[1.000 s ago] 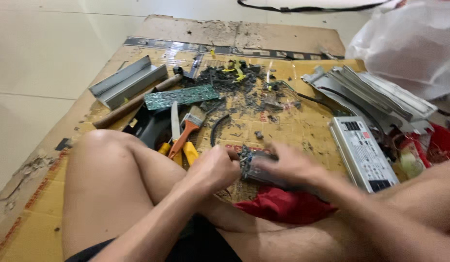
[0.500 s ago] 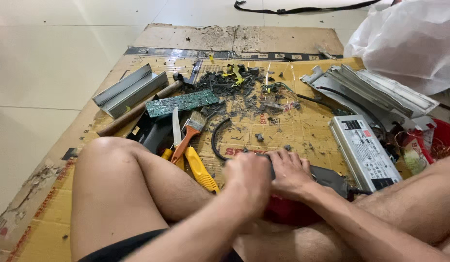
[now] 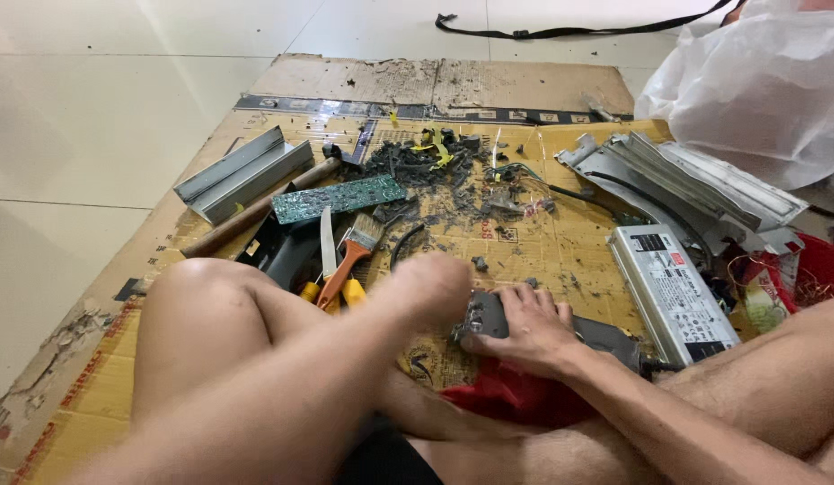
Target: The person sits on a cardboard sheet and uses a small metal tool to scrape and pry at a black electronic component, removing debris and parts. The person handles the component with both hands, occasionally wiping it with a red cloth.
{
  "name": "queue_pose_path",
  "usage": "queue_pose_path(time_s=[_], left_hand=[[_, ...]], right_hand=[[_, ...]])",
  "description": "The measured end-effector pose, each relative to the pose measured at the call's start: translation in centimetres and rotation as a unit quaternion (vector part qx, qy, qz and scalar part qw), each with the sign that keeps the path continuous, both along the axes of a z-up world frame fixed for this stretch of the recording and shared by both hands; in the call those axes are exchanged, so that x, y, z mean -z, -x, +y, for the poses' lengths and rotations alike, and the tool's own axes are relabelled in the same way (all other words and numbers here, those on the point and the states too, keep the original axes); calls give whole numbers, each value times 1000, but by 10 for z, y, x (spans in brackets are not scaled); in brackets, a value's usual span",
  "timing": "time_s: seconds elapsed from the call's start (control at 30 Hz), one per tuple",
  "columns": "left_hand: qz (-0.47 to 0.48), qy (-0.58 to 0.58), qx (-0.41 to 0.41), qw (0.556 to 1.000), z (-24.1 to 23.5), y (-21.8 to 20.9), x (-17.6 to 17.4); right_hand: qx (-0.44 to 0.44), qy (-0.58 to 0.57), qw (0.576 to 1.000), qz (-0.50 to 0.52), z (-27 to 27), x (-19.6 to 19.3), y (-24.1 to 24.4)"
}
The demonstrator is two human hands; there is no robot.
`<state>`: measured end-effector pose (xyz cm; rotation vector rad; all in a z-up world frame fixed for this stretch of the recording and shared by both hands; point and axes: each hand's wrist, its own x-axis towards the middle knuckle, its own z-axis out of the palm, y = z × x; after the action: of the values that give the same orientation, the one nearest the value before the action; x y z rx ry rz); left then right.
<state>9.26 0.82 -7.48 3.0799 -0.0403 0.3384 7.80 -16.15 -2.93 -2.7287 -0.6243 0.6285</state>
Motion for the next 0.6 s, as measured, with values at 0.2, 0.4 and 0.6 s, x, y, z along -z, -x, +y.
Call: queue_pose_path(time_s=[0.2, 0.4, 0.6], left_hand=[[314, 180, 82, 929, 56, 8, -69], [281, 230, 19, 932, 30, 57, -72], [240, 141, -11, 960, 18, 65, -72]], right_hand=[[-6, -5, 1000, 9, -2, 8, -10], [-1, 11, 1000, 3, -4, 21, -12], [6, 8, 1000, -17, -3, 22, -15]])
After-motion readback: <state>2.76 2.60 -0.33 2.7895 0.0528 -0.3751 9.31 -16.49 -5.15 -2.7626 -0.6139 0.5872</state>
